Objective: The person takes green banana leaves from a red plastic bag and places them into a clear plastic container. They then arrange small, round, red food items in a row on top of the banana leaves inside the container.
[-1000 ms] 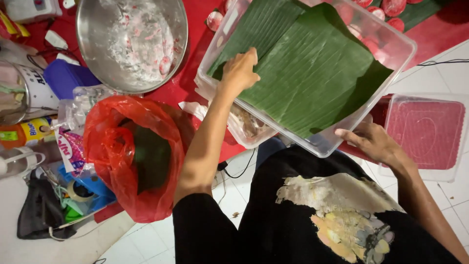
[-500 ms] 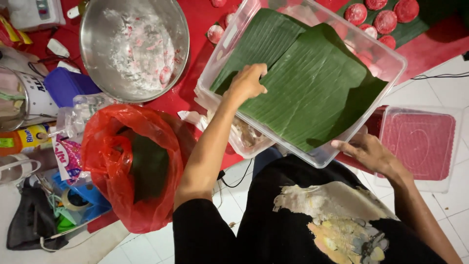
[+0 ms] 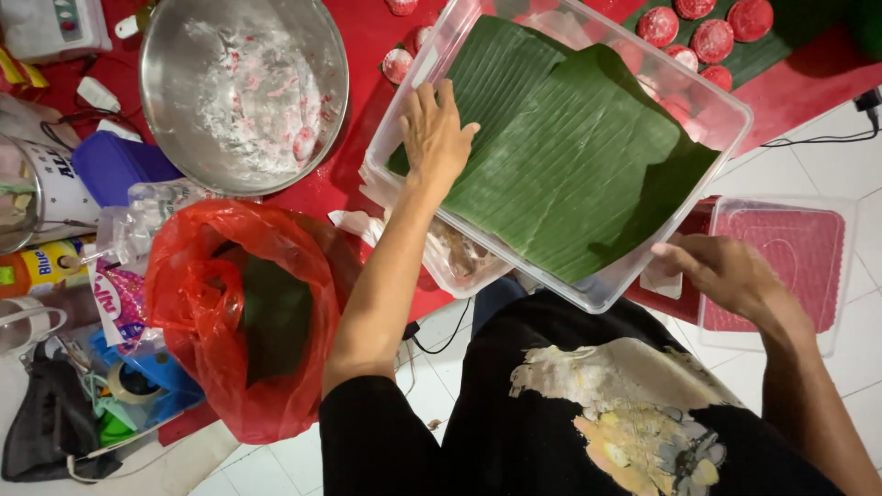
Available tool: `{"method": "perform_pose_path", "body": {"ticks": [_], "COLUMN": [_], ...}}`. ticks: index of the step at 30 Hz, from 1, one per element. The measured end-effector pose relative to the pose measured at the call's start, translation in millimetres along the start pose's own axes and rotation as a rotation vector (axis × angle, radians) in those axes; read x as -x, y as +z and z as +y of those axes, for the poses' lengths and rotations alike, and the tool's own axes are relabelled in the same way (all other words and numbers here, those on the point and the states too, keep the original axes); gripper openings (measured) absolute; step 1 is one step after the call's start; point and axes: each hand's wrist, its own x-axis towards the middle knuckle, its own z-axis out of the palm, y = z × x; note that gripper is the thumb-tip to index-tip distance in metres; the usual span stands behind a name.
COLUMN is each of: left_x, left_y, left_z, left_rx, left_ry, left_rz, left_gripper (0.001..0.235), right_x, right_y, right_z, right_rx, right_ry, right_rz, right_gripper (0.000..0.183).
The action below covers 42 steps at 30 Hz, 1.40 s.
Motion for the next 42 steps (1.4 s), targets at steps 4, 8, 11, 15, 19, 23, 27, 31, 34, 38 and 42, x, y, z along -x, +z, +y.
{"method": "perform_pose_path", "body": {"ticks": [4,8,11,15,19,23,27,31,34,38,42], "left_x": [-4.8,-4.9,9.0,28.9,30.8,2.6,-10.2,-3.6,9.8,37.2,39.4], "left_y": [4.3,-12.9,-47.8,-138.6,-229.8,-176.6,-80.8,-40.4,-38.1,-52.8,-20.1], "left_z": [1.9,9.3,23.0,31.9,20.6,-0.9,-5.7,-14.6,2.3,39.3,29.2], "left_rx": [0.070,0.173,0.011,0.079,0.531,0.695,0.383,0.105,-0.226,-0.066,-0.089], "left_ry": [-0.154,-0.179,0.010,0.188,0.005,0.192,0.012,0.174,0.184,0.364,0.300], "left_rz": [-0.117,-0.060,0.078,0.297,0.142,0.009,-0.193,0.081,0.054,-0.461,-0.487], "left_gripper": [0.091,0.082,0.052,0.057,0.019,0.026,0.037,0.054,0.096,0.080,0.086], "right_x": [13.5,-3.0,-17.7,-23.0,-18.5,-16.2,-15.3,-15.5,-13.8,-15.8,-16.9], "right_y": [0.1,11.5,23.4,28.7,23.9,22.0,22.3,21.8,22.7,23.5,24.1], "right_z": [-5.1,6.5,20.2,24.9,19.0,15.3,16.1,17.2,12.7,14.3,13.2], "right_rx": [-0.031,-0.021,0.135,0.158,0.112,0.118,0.099,0.085,0.073,0.071,0.138], "right_ry": [-0.158,-0.338,-0.463,-0.530,-0.544,-0.554,-0.540,-0.597,-0.626,-0.575,-0.622], "right_rz": [0.381,0.524,0.626,0.701,0.674,0.681,0.667,0.647,0.662,0.648,0.679], "right_gripper": [0.046,0.031,0.030,0.029,0.023,0.024,0.023,0.023,0.023,0.022,0.021]}}
